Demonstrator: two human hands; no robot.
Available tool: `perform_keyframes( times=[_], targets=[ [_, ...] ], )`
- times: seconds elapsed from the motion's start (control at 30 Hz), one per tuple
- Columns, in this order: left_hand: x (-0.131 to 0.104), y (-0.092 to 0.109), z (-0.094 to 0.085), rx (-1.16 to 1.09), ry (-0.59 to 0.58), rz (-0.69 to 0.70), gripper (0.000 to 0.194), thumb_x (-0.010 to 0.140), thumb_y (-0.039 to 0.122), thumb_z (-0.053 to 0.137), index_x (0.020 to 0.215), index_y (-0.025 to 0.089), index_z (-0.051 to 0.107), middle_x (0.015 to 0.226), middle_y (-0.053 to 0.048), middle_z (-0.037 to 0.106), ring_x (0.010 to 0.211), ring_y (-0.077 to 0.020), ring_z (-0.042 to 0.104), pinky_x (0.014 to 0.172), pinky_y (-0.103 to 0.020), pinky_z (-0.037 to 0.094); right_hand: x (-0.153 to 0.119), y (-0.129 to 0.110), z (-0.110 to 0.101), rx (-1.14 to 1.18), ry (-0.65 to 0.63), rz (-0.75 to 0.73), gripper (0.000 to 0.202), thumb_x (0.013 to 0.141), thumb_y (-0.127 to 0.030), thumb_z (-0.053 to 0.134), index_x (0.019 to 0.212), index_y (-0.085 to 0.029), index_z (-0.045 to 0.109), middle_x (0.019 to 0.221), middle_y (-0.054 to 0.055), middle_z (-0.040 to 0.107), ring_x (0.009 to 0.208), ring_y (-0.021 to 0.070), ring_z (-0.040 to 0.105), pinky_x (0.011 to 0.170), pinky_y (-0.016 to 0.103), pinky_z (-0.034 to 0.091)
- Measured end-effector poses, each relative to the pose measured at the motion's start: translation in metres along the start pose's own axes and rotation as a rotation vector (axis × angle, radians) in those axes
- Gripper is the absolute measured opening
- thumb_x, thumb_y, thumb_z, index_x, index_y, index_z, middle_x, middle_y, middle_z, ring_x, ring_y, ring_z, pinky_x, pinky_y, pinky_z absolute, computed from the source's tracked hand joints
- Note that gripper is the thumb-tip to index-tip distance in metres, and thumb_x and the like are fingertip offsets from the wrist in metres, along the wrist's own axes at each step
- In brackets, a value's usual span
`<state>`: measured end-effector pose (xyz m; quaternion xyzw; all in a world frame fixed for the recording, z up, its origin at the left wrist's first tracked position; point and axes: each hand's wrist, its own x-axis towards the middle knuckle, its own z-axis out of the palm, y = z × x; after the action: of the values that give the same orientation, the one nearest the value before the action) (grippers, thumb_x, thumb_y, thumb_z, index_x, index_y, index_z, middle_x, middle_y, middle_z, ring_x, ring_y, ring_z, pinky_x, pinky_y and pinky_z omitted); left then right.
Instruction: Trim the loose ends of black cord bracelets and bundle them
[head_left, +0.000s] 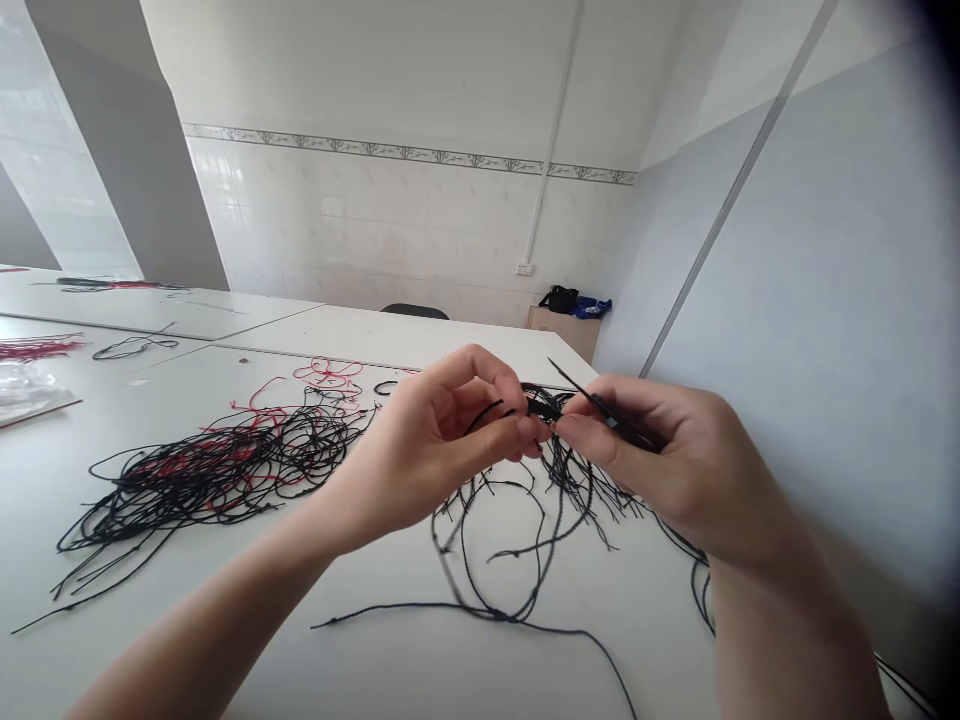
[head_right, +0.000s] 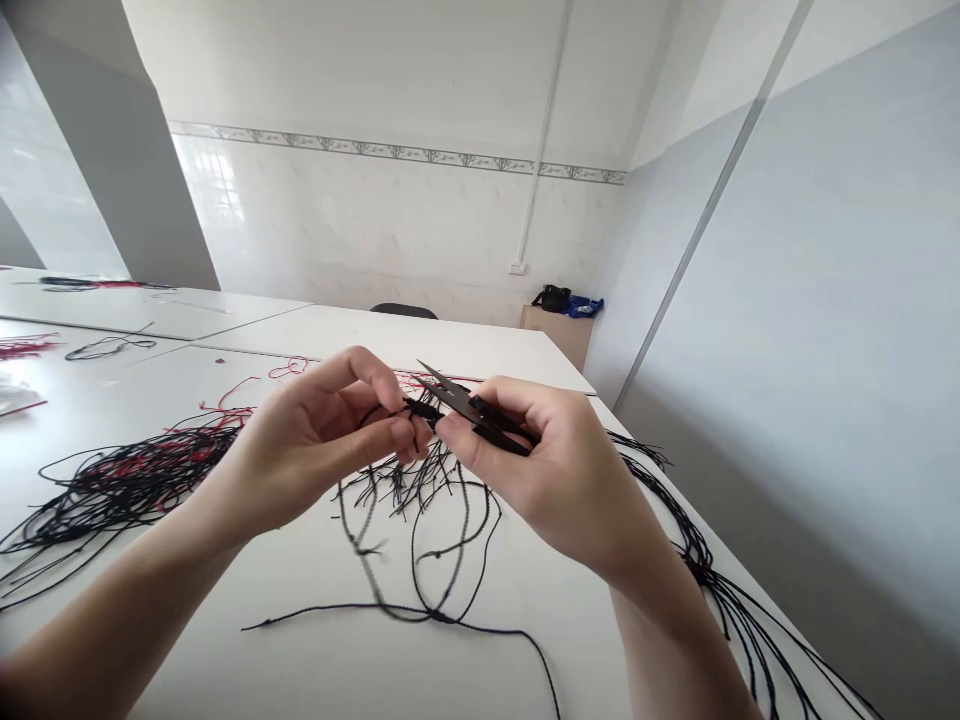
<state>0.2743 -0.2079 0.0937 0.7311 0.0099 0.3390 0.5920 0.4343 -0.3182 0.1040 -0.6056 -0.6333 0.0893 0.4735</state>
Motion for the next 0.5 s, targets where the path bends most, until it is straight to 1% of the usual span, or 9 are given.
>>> perform_keyframes(
  times=[0.07, 0.17, 0.3, 0.37, 0.43, 0.5],
  targets=[
    [0.0, 0.001, -0.001, 0.052, -0.006, 0.031, 0.009, 0.087, 0.018, 0.061, 0.081, 0.018, 0.055, 0.073, 0.001, 0.065, 0.073, -0.008, 0.061, 0.066, -0.019, 0.05, -0.001, 0.001, -0.003, 0.035, -0.027, 0.027, 0.033, 0.086, -0.046, 0.061, 0.072, -0.016, 0.058, 0.054, -0.006, 0.032, 0.046, 0.0054, 0.025, 0.037, 0.018, 0.022],
    [0.0, 0.003, -0.002, 0.151, -0.03, 0.043, 0.007, 0.088, 0.018, 0.059, 0.082, 0.017, 0.062, 0.076, 0.0, 0.065, 0.074, -0.0091, 0.061, 0.066, -0.02, 0.05, -0.005, 0.002, -0.012, 0.101, -0.084, 0.056, 0.037, 0.084, -0.054, 0.061, 0.077, -0.017, 0.06, 0.052, -0.007, 0.03, 0.043, 0.0049, 0.021, 0.035, 0.019, 0.019],
    [-0.001, 0.005, 0.0, 0.232, -0.003, 0.0, 0.008, 0.087, 0.022, 0.061, 0.084, 0.017, 0.066, 0.076, -0.002, 0.065, 0.072, -0.0109, 0.059, 0.06, -0.021, 0.049, -0.014, -0.001, -0.028, 0.034, -0.235, 0.068, 0.04, 0.082, -0.058, 0.06, 0.078, -0.018, 0.064, 0.051, -0.006, 0.031, 0.042, 0.0053, 0.021, 0.035, 0.02, 0.018],
    [-0.002, 0.005, 0.001, 0.258, 0.009, -0.018, 0.009, 0.085, 0.026, 0.063, 0.085, 0.018, 0.068, 0.076, -0.003, 0.064, 0.071, -0.0116, 0.059, 0.058, -0.021, 0.048, -0.017, -0.003, -0.033, -0.028, -0.307, 0.082, 0.041, 0.081, -0.059, 0.06, 0.079, -0.018, 0.066, 0.051, -0.004, 0.036, 0.042, 0.0065, 0.026, 0.036, 0.021, 0.023],
    [-0.003, 0.005, 0.002, 0.259, 0.006, -0.024, 0.011, 0.085, 0.028, 0.064, 0.086, 0.019, 0.069, 0.077, -0.003, 0.065, 0.072, -0.0122, 0.06, 0.058, -0.022, 0.049, -0.018, -0.003, -0.036, -0.078, -0.332, 0.079, 0.04, 0.082, -0.057, 0.059, 0.082, -0.019, 0.069, 0.057, 0.0, 0.047, 0.047, 0.0094, 0.038, 0.04, 0.022, 0.032],
    [-0.003, 0.004, 0.002, 0.242, 0.003, -0.032, 0.012, 0.085, 0.029, 0.064, 0.089, 0.02, 0.071, 0.08, -0.003, 0.067, 0.074, -0.0135, 0.062, 0.061, -0.023, 0.052, -0.018, -0.002, -0.037, -0.109, -0.341, 0.063, 0.036, 0.083, -0.054, 0.06, 0.086, -0.02, 0.072, 0.067, 0.004, 0.058, 0.056, 0.0141, 0.051, 0.046, 0.023, 0.04]
  ],
)
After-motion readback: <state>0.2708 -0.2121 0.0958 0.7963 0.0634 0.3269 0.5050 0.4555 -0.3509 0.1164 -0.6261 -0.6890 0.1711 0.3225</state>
